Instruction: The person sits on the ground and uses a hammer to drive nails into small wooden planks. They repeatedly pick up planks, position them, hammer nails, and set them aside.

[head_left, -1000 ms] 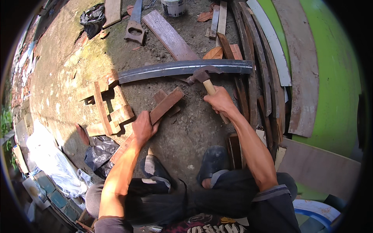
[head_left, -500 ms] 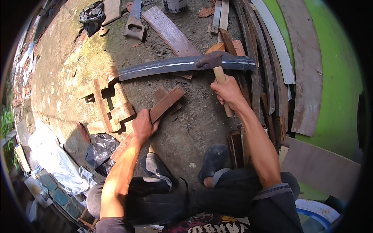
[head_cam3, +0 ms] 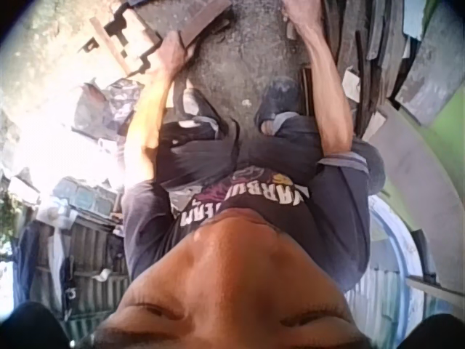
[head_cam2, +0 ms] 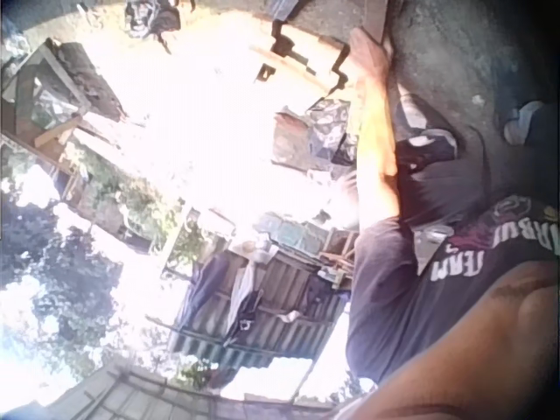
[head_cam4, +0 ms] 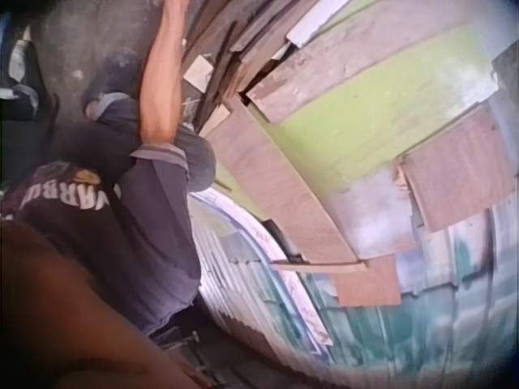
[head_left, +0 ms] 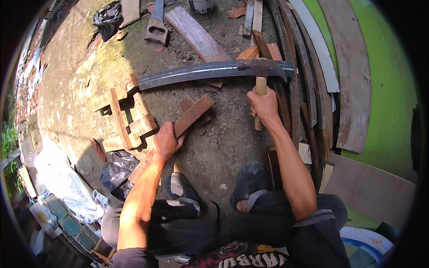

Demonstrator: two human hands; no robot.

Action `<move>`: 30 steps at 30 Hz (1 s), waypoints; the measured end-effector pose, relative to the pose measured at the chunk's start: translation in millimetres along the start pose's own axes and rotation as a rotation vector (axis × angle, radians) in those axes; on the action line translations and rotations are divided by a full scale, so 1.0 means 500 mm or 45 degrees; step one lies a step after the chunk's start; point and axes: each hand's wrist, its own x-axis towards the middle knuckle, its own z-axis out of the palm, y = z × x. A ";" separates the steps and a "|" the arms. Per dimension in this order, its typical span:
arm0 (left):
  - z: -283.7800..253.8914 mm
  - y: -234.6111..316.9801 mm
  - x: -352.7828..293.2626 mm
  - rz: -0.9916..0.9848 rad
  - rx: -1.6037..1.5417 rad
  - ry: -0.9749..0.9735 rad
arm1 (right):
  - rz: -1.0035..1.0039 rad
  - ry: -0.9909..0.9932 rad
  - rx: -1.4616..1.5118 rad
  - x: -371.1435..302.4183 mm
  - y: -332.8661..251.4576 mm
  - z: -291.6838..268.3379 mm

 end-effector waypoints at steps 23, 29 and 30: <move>0.013 0.005 -0.008 0.037 -0.045 0.069 | 0.305 -0.383 -0.859 -0.010 0.074 0.065; 0.005 0.000 -0.006 0.034 -0.006 0.051 | 0.240 -0.120 -0.095 -0.033 0.073 0.023; 0.006 -0.002 -0.006 0.039 -0.019 0.058 | 0.195 -0.103 0.073 -0.024 0.049 0.010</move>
